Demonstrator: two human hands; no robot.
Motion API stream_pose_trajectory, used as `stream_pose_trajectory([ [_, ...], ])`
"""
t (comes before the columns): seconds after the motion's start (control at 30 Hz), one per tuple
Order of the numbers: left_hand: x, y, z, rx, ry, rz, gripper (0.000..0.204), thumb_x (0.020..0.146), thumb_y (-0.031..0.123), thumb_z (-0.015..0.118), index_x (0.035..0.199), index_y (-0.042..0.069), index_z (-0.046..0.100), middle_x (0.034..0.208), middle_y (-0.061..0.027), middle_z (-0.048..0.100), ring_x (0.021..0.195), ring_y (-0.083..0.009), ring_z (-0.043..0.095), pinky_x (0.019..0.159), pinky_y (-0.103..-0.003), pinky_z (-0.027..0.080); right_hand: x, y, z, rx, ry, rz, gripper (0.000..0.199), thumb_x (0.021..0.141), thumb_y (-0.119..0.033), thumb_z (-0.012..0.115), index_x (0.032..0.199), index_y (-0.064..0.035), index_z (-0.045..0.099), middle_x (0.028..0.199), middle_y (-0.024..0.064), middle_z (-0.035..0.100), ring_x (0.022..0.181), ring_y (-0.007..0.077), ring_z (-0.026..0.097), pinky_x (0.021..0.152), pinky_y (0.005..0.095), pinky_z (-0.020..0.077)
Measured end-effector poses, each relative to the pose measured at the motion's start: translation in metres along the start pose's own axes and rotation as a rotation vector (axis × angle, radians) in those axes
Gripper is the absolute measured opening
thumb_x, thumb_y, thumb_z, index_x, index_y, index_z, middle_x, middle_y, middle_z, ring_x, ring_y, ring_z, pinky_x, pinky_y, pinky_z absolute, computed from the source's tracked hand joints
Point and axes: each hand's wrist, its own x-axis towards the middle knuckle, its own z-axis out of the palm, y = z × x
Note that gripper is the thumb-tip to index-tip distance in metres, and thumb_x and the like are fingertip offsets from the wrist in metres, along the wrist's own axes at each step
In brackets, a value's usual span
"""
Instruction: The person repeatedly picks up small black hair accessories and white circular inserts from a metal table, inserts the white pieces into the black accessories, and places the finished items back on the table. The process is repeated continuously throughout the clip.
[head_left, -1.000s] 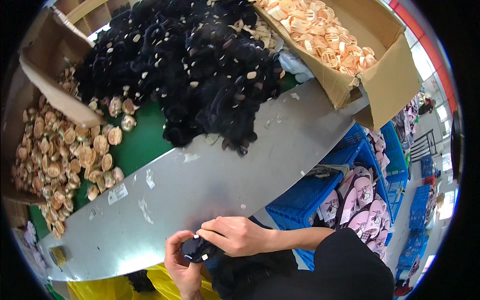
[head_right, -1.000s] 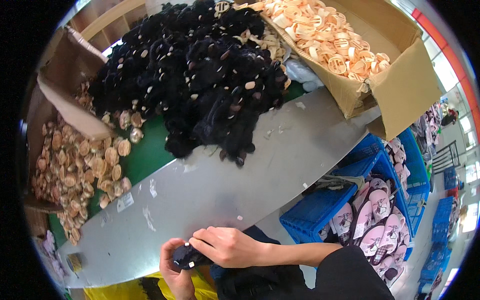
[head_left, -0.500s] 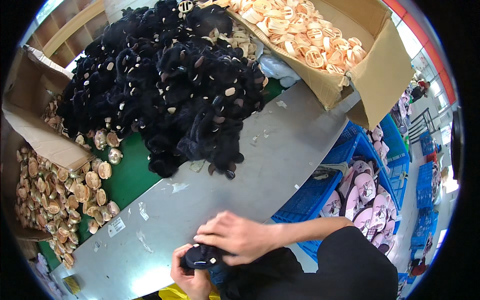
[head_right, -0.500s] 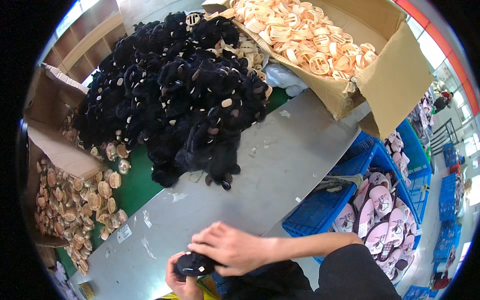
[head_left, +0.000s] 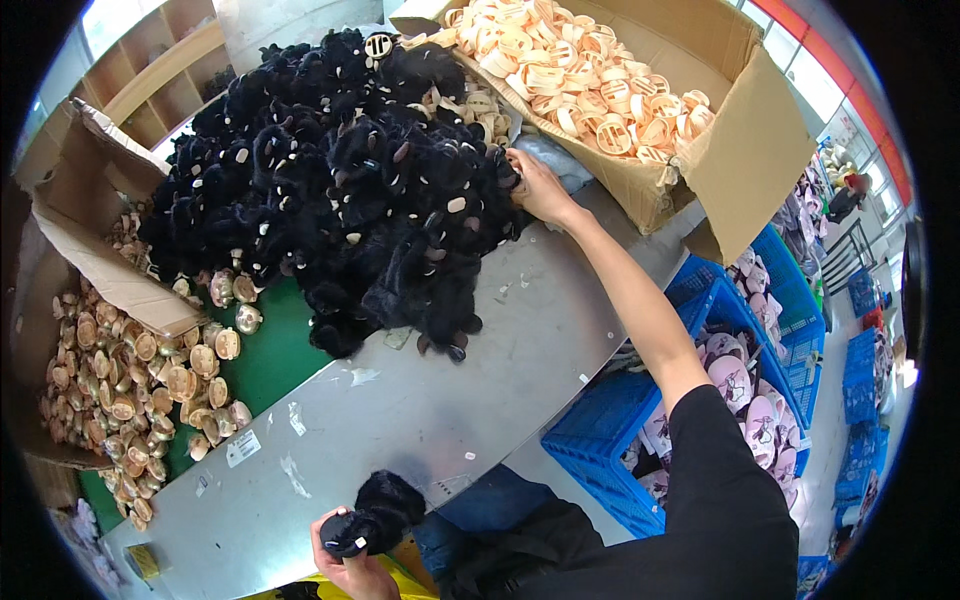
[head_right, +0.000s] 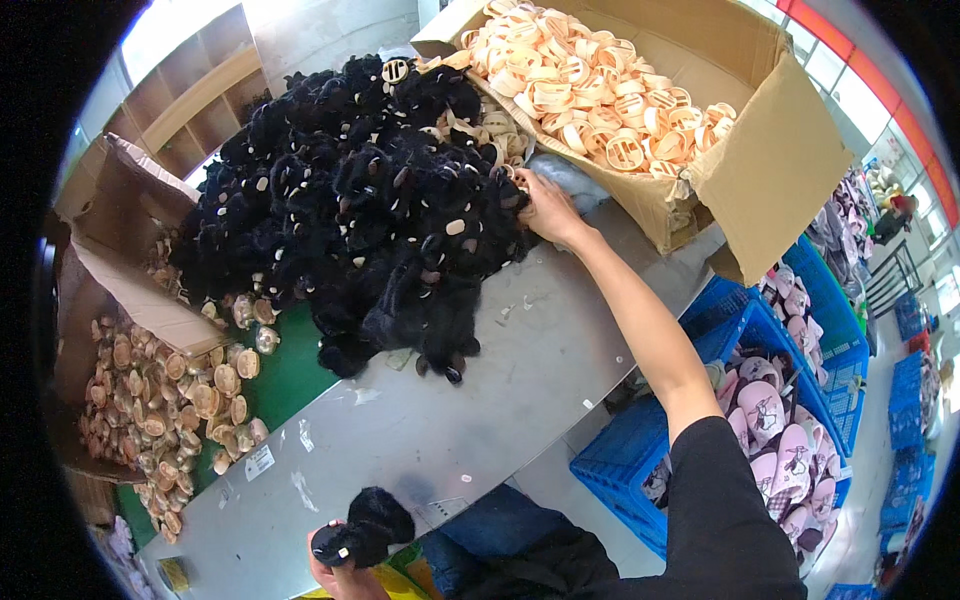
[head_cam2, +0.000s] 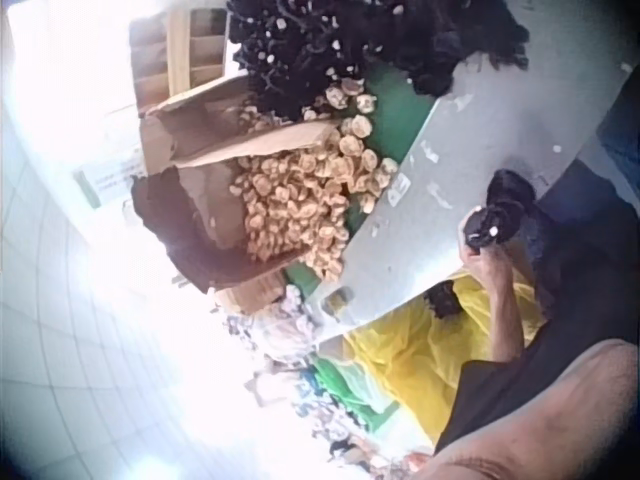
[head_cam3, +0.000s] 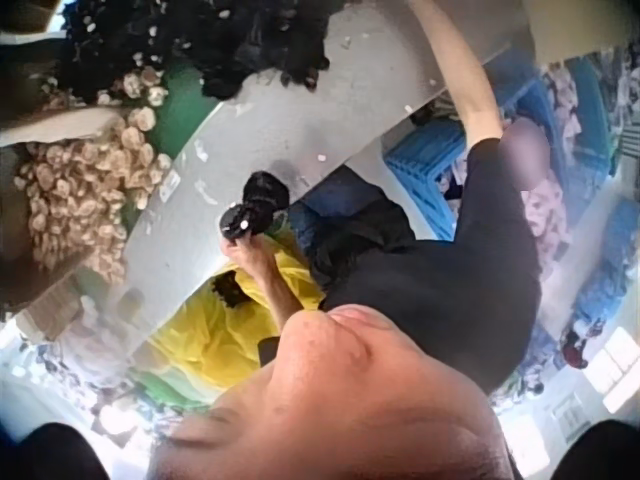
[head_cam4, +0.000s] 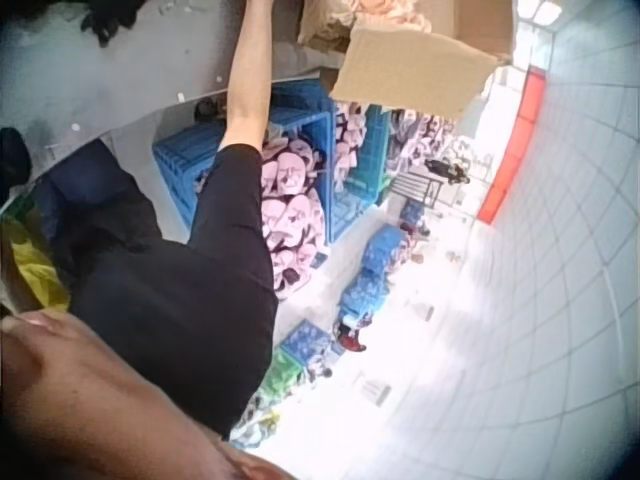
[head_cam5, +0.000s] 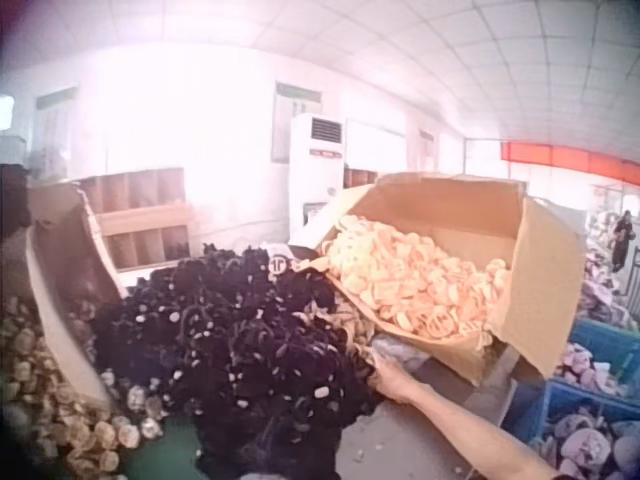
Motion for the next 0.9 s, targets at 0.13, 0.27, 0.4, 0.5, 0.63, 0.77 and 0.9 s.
stream_pose_trajectory([
  [0.13,-0.009,0.000,-0.008,0.054,0.031,-0.036,0.027,0.082,0.008,0.066,0.105,-0.006,0.066,0.103,-0.0134,0.069,0.095,-0.0255,0.066,0.092,-0.039,0.053,0.010,0.007,0.001,-0.008,-0.170,-0.087,0.058,0.078,0.003,0.068,0.133,-0.0015,0.053,0.125,0.0226,0.059,0.123,0.0375,0.054,0.102,0.0403,0.0461],
  [0.27,-0.016,-0.009,-0.018,-0.102,-0.002,-0.047,0.030,0.081,0.001,0.064,0.110,-0.006,0.064,0.104,-0.0144,0.069,0.095,-0.0269,0.066,0.092,-0.039,0.054,-0.008,-0.010,-0.012,-0.015,-0.129,-0.054,0.056,0.077,-0.003,0.074,0.130,-0.0006,0.056,0.123,0.0233,0.061,0.118,0.0389,0.058,0.099,0.0416,0.0470],
  [0.4,-0.025,-0.010,-0.025,-0.102,0.010,-0.043,0.032,0.082,-0.001,0.063,0.114,-0.005,0.063,0.106,-0.0156,0.069,0.099,-0.0282,0.067,0.094,-0.040,0.054,-0.031,-0.053,-0.035,0.065,-0.053,0.163,0.063,0.078,-0.017,0.080,0.132,-0.0024,0.053,0.122,0.0223,0.064,0.117,0.0373,0.060,0.098,0.0429,0.0479],
  [0.5,-0.027,-0.011,-0.028,-0.272,-0.018,-0.115,0.033,0.083,-0.002,0.062,0.116,-0.005,0.062,0.107,-0.0164,0.069,0.099,-0.0292,0.067,0.094,-0.041,0.055,-0.046,-0.053,-0.048,-0.157,0.142,0.009,0.064,0.079,-0.022,0.080,0.133,-0.0039,0.052,0.121,0.0203,0.064,0.114,0.0364,0.062,0.094,0.0433,0.0503],
  [0.63,-0.030,-0.004,-0.021,-0.539,-0.063,-0.237,0.037,0.082,-0.001,0.064,0.119,-0.005,0.060,0.106,-0.0168,0.069,0.095,-0.0289,0.068,0.091,-0.040,0.056,-0.060,-0.076,-0.056,0.205,0.271,-0.066,0.053,0.086,-0.019,0.077,0.132,-0.0059,0.053,0.112,0.0100,0.063,0.098,0.0227,0.063,0.079,0.0335,0.0538],
  [0.77,-0.030,0.018,-0.007,-0.400,-0.145,-0.136,0.048,0.074,0.016,0.083,0.111,0.000,0.057,0.105,-0.0084,0.061,0.094,-0.0164,0.061,0.087,-0.028,0.050,-0.094,-0.168,-0.074,0.919,-0.157,0.061,0.047,0.089,-0.015,0.073,0.131,-0.0073,0.054,0.101,0.0011,0.056,0.081,0.0068,0.053,0.068,0.0221,0.0459],
  [0.9,-0.036,0.021,-0.004,-0.405,-0.183,-0.176,0.051,0.076,0.018,0.078,0.117,0.000,0.054,0.110,-0.0116,0.061,0.101,-0.0205,0.062,0.093,-0.033,0.051,-0.157,-0.246,-0.067,1.224,-0.435,-0.042,0.059,0.088,-0.014,0.075,0.140,-0.0031,0.051,0.109,0.0035,0.056,0.094,0.0111,0.055,0.084,0.0252,0.0458],
])
